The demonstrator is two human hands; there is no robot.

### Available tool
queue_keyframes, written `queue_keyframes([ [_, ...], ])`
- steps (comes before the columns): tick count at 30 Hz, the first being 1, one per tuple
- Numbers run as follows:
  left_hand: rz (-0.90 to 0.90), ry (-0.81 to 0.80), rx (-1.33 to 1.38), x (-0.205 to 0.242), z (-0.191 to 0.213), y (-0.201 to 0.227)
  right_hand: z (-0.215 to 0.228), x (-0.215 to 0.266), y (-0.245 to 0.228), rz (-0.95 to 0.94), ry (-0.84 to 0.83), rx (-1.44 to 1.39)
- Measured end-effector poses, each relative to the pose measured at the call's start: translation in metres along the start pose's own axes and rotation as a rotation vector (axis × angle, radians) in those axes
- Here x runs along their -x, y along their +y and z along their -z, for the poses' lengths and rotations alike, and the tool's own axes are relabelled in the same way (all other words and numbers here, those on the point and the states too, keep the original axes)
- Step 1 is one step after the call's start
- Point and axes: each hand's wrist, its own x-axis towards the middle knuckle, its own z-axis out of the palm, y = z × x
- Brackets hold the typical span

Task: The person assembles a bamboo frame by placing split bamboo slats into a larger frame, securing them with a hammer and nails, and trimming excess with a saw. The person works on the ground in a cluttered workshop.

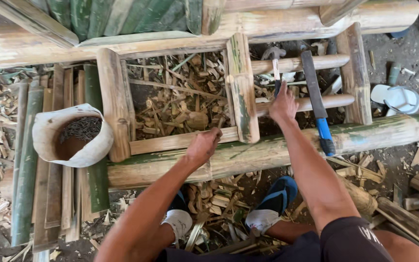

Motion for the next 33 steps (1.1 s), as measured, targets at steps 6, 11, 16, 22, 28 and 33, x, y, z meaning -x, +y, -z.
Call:
queue_keyframes([
  [6, 0.197, 0.234, 0.076, -0.016, -0.05, 0.019, 0.043, 0.029, -0.004, -0.168, -0.01, -0.451],
  [11, 0.086, 0.348, 0.068, -0.033, -0.071, 0.022, 0.077, 0.079, 0.004, -0.116, -0.203, -0.573],
  [16, 0.315, 0.181, 0.041, -0.049, -0.083, 0.009, 0.068, 0.188, -0.003, -0.006, -0.273, -0.524],
  [22, 0.269, 0.17, -0.04, -0.049, -0.09, 0.0, 0.05, 0.261, -0.007, 0.238, -0.186, -0.523],
  [28, 0.217, 0.241, -0.015, -0.048, -0.096, -0.009, 0.041, 0.26, -0.017, 0.15, -0.257, -0.393],
  [33, 0.241, 0.194, -0.013, -0.054, -0.104, -0.014, 0.043, 0.26, -0.019, 0.097, -0.296, -0.407],
])
